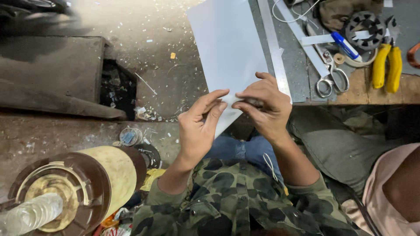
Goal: The person measures a white plastic sheet with a metal ruler, marks it, and cuts it into strips using scissors. The person then places a cut strip into a circular metal component.
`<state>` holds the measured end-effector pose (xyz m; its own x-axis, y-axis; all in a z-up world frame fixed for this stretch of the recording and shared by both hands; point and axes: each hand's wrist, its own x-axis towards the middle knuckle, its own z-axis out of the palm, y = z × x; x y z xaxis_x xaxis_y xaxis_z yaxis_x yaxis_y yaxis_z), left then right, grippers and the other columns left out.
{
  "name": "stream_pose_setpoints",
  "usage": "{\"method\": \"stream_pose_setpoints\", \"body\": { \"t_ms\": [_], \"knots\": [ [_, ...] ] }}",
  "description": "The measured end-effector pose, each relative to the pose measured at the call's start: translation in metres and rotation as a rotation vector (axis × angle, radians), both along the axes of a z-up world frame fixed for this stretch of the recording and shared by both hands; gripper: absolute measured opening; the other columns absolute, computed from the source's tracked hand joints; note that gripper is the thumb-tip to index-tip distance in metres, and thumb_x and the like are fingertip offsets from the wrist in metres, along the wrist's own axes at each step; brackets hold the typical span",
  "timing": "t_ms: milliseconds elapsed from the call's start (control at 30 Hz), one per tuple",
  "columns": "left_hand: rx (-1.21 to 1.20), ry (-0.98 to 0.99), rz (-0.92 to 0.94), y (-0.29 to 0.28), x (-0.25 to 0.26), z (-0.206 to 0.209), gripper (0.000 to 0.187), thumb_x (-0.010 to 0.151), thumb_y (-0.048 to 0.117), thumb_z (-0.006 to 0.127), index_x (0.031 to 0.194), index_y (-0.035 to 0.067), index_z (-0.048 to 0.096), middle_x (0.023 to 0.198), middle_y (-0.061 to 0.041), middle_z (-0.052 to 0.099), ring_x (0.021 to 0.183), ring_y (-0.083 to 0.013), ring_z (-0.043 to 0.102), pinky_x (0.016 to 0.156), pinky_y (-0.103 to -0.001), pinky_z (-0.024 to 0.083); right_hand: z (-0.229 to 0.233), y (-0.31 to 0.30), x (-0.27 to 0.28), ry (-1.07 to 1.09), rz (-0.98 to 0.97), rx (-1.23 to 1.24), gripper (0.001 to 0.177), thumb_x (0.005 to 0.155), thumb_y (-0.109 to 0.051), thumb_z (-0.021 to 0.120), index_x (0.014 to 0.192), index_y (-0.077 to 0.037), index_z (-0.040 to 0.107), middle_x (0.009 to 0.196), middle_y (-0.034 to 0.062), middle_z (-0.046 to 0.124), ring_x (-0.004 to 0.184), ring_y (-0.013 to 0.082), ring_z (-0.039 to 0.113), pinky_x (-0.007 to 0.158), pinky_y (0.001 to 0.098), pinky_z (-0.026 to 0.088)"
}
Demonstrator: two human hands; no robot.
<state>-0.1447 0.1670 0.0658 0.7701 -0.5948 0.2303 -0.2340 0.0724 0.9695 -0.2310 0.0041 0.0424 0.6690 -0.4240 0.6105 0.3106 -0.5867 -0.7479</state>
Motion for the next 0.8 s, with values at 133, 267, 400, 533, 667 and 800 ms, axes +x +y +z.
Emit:
{"method": "stream_pose_setpoints", "body": {
  "t_ms": [133, 267, 400, 533, 667, 800],
  "knots": [
    [-0.029, -0.141, 0.062, 0.003, -0.004, 0.005, 0.017, 0.101, 0.003, 0.072, 0.118, -0.001, 0.071, 0.106, -0.01, 0.08, 0.098, -0.0131, 0.078, 0.085, -0.026, 0.062, 0.001, 0.004, -0.003, -0.039, 0.005, -0.075, 0.025, 0.081, -0.01, 0.09, 0.102, -0.008, 0.077, 0.09, 0.0044, 0.07, 0.086, 0.0177, 0.067, 0.111, 0.0459, 0.048],
    [-0.002, -0.358, 0.075, 0.01, -0.004, 0.012, 0.018, 0.097, 0.0, 0.076, 0.115, 0.001, 0.071, 0.097, -0.009, 0.079, 0.085, -0.0139, 0.079, 0.072, -0.024, 0.06, 0.006, 0.006, -0.005, -0.051, 0.043, -0.075, 0.023, 0.082, -0.009, 0.088, 0.102, -0.006, 0.077, 0.09, 0.0059, 0.071, 0.088, 0.0195, 0.067, 0.107, 0.0461, 0.049],
    [-0.002, -0.412, 0.015, 0.02, 0.001, 0.019, 0.021, 0.095, 0.0, 0.077, 0.115, 0.0, 0.071, 0.096, -0.009, 0.079, 0.084, -0.015, 0.079, 0.071, -0.025, 0.059, 0.009, 0.012, -0.005, -0.073, 0.101, 0.048, 0.023, 0.081, -0.011, 0.087, 0.101, -0.005, 0.076, 0.09, 0.0054, 0.07, 0.089, 0.0196, 0.067, 0.101, 0.0423, 0.052],
    [-0.018, -0.492, 0.0, 0.026, 0.006, 0.027, 0.018, 0.095, 0.0, 0.077, 0.112, 0.002, 0.071, 0.1, -0.009, 0.078, 0.089, -0.0186, 0.079, 0.077, -0.028, 0.061, 0.009, 0.02, -0.006, -0.054, 0.134, 0.115, 0.022, 0.084, -0.009, 0.086, 0.103, -0.003, 0.077, 0.092, 0.0068, 0.071, 0.09, 0.0208, 0.067, 0.103, 0.0428, 0.055],
    [-0.041, -0.541, 0.014, 0.024, 0.009, 0.032, 0.016, 0.095, 0.0, 0.078, 0.109, 0.002, 0.07, 0.099, -0.01, 0.076, 0.092, -0.0219, 0.078, 0.076, -0.028, 0.061, 0.015, 0.025, -0.005, -0.051, 0.095, 0.032, 0.019, 0.086, -0.005, 0.085, 0.101, -0.002, 0.075, 0.094, 0.0088, 0.071, 0.092, 0.0232, 0.068, 0.1, 0.0412, 0.055],
    [-0.013, -0.65, 0.092, 0.02, 0.01, 0.036, 0.017, 0.094, 0.006, 0.08, 0.106, 0.002, 0.069, 0.095, -0.009, 0.073, 0.092, -0.0256, 0.075, 0.087, -0.037, 0.062, 0.024, 0.034, -0.002, -0.066, 0.021, -0.099, 0.016, 0.09, -0.002, 0.08, 0.102, 0.0, 0.069, 0.099, 0.0127, 0.071, 0.096, 0.0275, 0.07, 0.094, 0.0375, 0.057]
  ]
}}
